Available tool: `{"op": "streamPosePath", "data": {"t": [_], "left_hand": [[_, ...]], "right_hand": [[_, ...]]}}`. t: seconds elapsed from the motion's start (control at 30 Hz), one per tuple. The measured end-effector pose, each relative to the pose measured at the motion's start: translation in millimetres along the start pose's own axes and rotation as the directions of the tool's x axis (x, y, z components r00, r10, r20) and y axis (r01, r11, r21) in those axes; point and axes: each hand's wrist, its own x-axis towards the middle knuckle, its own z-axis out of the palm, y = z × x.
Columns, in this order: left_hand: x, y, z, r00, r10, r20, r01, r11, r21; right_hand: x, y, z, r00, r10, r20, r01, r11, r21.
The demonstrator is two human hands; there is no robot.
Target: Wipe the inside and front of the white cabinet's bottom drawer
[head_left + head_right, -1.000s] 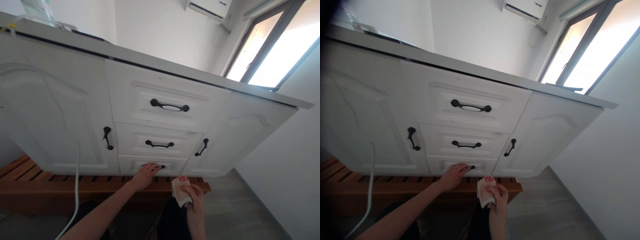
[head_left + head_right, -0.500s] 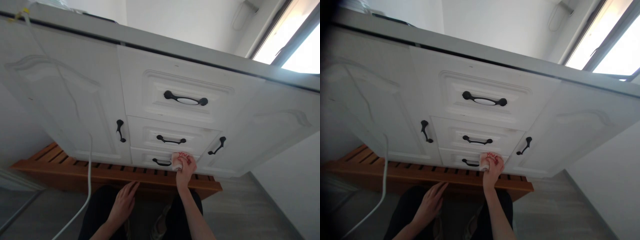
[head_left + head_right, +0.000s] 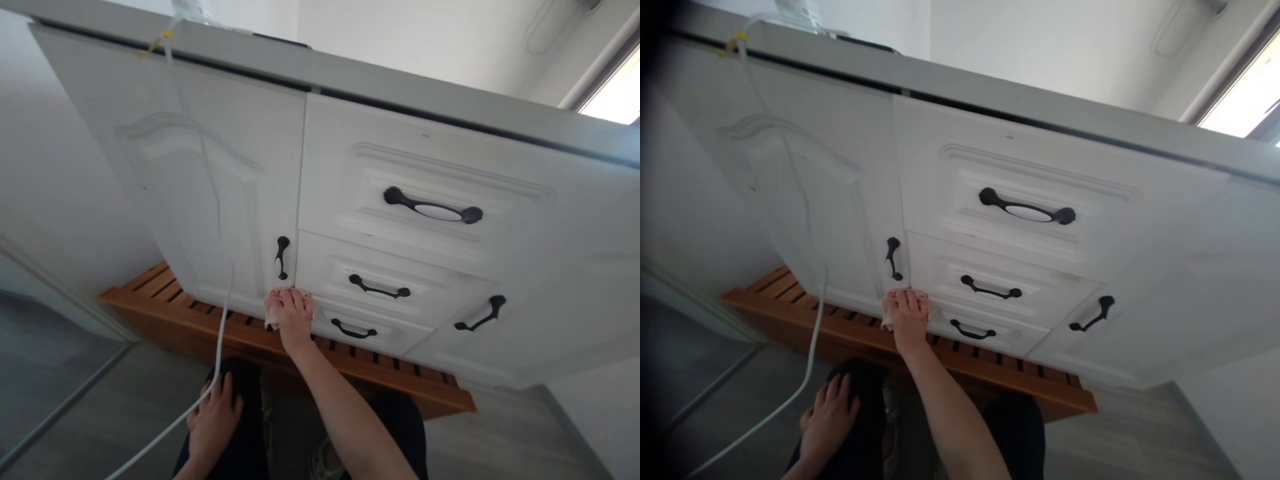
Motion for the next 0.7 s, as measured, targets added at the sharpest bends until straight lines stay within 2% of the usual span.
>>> {"op": "streamPosePath", "data": {"t": [0.1, 0.2, 0.4, 0.47, 0.7], "left_hand": [[2, -3, -2.0, 0.999, 0.028, 0.019, -0.028, 1.0, 0.014], [3, -6, -1.8, 1.0, 0.027, 0.001, -0.027, 0.999, -0.026], [6, -6, 0.8, 0.997, 0.06, -0.051, -0.062, 0.997, -0.049], [6, -5, 1.8, 0.996, 0.067, -0.056, -0.07, 0.996, -0.056], [7, 0, 7.4, 0.992, 0.085, -0.089, -0.089, 0.995, -0.049]], "right_hand": [[0, 12, -2, 0.976, -0.202, 0.083, 0.207, 0.977, -0.054], [-15, 37, -12, 0.959, -0.267, 0.096, 0.275, 0.958, -0.079], [-72, 96, -47, 0.997, -0.052, -0.052, 0.04, 0.978, -0.207], [-95, 118, -63, 0.993, 0.001, -0.115, -0.031, 0.966, -0.255], [-175, 197, -119, 0.961, 0.204, -0.187, -0.264, 0.877, -0.401]]}}
